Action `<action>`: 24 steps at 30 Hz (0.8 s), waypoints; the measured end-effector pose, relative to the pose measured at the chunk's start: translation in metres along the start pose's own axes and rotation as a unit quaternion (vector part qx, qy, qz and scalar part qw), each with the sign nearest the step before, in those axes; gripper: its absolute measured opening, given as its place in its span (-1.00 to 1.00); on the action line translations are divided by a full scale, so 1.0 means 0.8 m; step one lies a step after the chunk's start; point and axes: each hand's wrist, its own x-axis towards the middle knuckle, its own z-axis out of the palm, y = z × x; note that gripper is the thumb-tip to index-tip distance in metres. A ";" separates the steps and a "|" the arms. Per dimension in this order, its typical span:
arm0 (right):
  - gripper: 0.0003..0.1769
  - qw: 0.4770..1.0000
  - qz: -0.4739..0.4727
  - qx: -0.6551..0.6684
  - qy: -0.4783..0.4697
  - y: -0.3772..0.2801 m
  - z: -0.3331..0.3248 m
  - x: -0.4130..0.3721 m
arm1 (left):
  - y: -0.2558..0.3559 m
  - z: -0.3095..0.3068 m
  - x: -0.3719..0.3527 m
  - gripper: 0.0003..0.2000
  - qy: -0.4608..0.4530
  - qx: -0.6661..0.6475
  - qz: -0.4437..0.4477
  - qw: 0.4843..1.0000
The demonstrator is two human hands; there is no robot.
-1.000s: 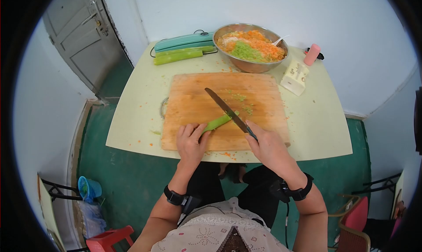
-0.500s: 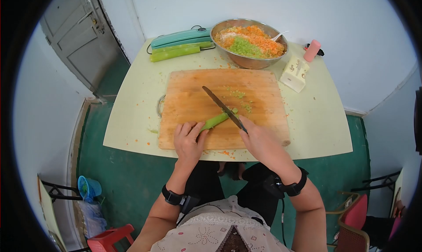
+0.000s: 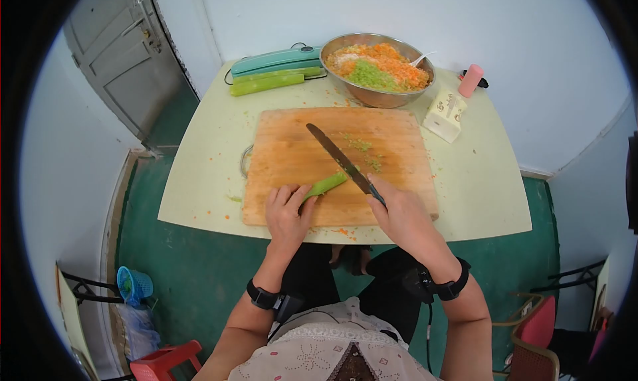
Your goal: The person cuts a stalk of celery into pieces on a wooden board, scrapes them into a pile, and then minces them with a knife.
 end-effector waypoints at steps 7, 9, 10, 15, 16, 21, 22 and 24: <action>-0.57 1.000 0.003 0.004 -0.011 -0.002 0.000 -0.003 | 0.000 -0.001 0.000 -0.76 -0.005 0.009 0.001 1.000; -0.57 1.000 0.005 0.008 -0.012 -0.001 0.000 -0.003 | 0.000 -0.002 0.000 -0.76 -0.004 0.009 0.003 1.000; -0.57 1.000 0.007 0.010 -0.013 -0.001 0.000 -0.003 | 0.000 -0.002 0.000 -0.76 -0.003 0.008 0.003 1.000; -0.60 0.999 0.014 0.011 -0.038 -0.002 -0.006 0.005 | -0.001 0.000 0.000 -0.74 -0.007 0.003 0.002 1.000; -0.61 0.999 0.007 0.016 -0.040 -0.001 -0.006 0.007 | 0.000 -0.001 0.001 -0.74 -0.011 0.005 0.002 1.000; -0.62 0.998 0.003 0.031 -0.046 0.007 0.007 0.017 | -0.001 -0.001 0.002 -0.74 -0.016 0.008 0.002 1.000; -0.61 0.999 0.002 0.030 -0.044 0.009 0.012 0.018 | -0.001 -0.001 0.002 -0.73 -0.015 0.006 0.002 1.000; -0.61 0.999 0.004 0.021 -0.046 0.006 0.016 0.019 | -0.001 -0.001 0.002 -0.73 -0.016 0.006 0.000 1.000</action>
